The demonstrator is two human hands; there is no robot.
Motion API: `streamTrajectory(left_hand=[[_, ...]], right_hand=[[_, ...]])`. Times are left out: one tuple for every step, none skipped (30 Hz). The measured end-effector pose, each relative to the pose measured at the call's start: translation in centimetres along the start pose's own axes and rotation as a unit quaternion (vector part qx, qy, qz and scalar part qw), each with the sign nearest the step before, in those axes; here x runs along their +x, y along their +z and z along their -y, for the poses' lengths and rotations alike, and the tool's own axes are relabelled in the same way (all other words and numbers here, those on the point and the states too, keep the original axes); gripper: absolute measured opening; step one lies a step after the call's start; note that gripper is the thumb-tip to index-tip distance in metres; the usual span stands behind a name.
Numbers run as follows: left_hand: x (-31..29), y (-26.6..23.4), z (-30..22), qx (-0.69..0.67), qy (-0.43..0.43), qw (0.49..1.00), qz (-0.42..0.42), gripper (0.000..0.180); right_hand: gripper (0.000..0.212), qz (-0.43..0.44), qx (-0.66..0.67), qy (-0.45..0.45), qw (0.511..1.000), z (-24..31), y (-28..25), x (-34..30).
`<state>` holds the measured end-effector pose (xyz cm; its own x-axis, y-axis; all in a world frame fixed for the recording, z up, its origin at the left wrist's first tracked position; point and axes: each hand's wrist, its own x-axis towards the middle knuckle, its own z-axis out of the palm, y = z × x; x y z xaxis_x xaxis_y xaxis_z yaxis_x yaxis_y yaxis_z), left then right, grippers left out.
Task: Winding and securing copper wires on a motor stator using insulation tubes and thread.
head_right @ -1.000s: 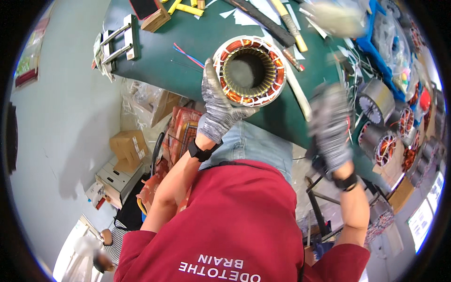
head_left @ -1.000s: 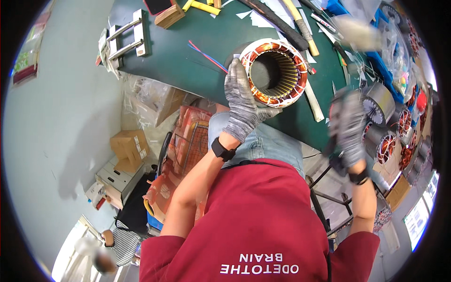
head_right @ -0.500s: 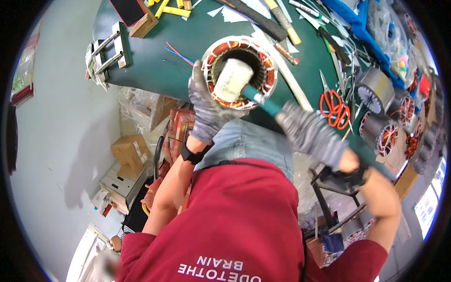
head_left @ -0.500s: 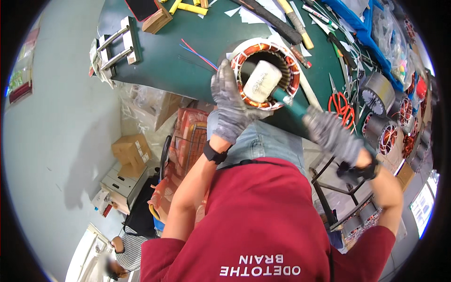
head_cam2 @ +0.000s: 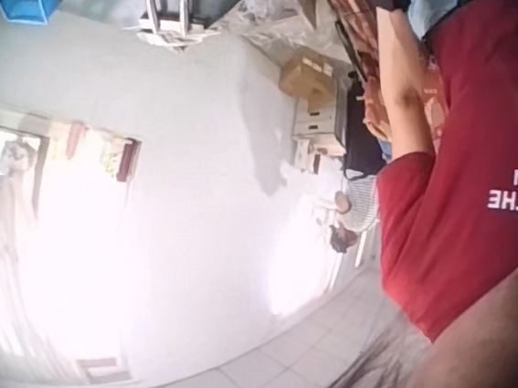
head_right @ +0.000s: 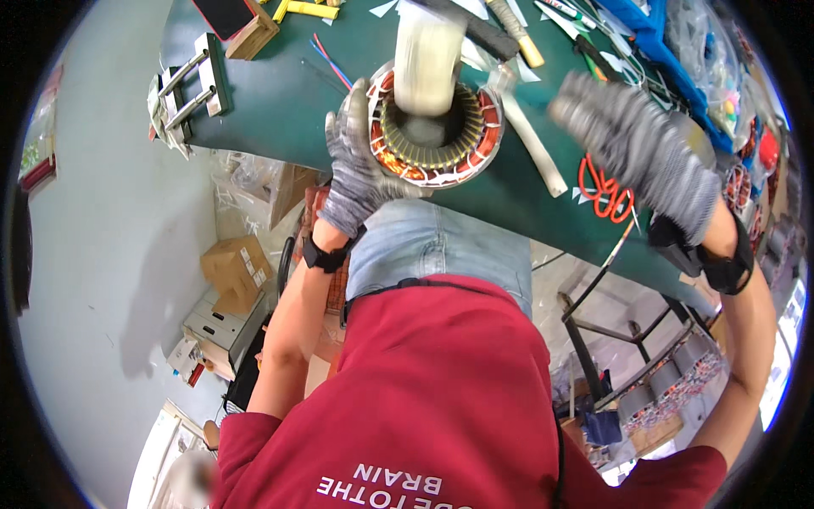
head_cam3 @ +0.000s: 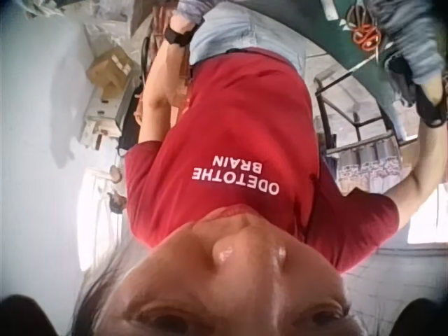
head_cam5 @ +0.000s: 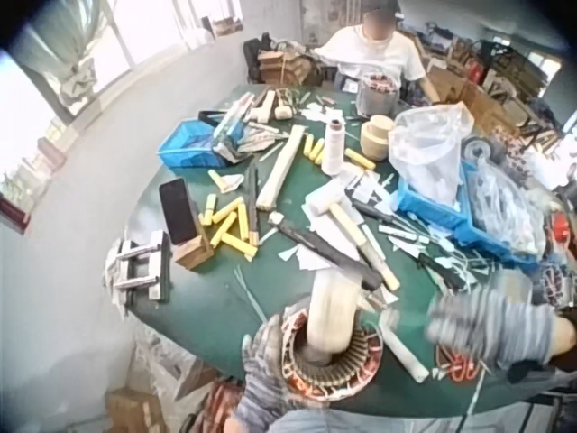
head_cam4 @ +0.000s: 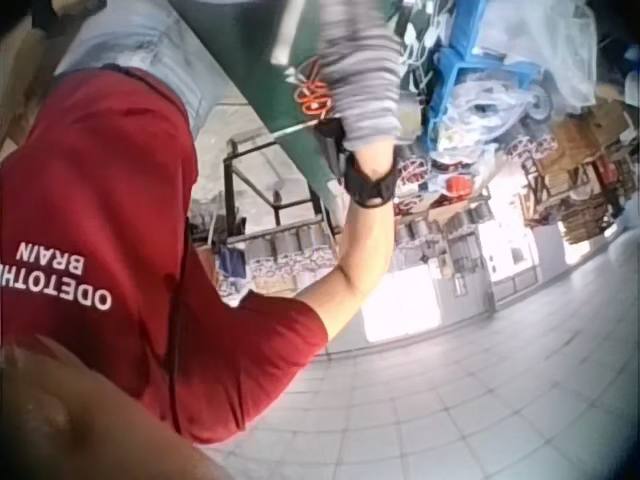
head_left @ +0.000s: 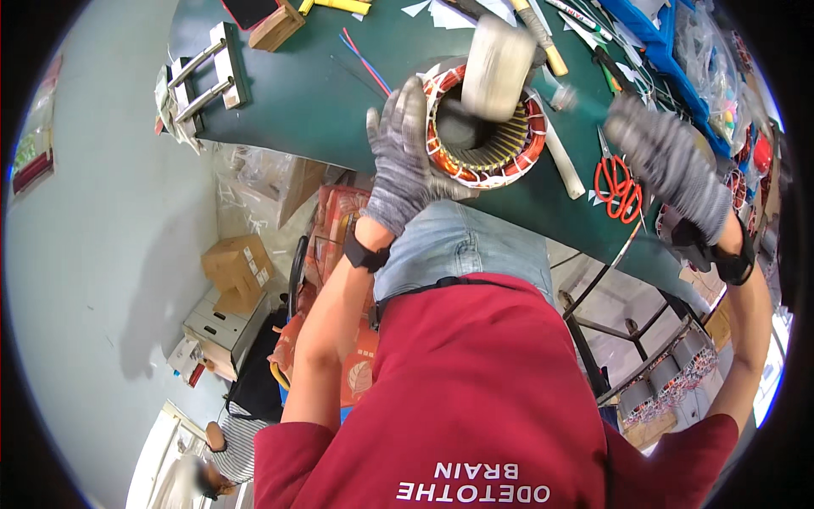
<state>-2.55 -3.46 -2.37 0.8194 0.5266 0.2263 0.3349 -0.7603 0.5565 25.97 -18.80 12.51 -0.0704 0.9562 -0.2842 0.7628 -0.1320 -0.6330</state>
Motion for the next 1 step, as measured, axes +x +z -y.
streamTrajectory(left_hand=[[0.02, 0.03, 0.34, -0.009, -0.013, 1.0, 0.014, 0.14]], right_hand=[[0.035, 0.029, 0.213, 0.201, 0.956, 1.65, -2.4, 1.46]])
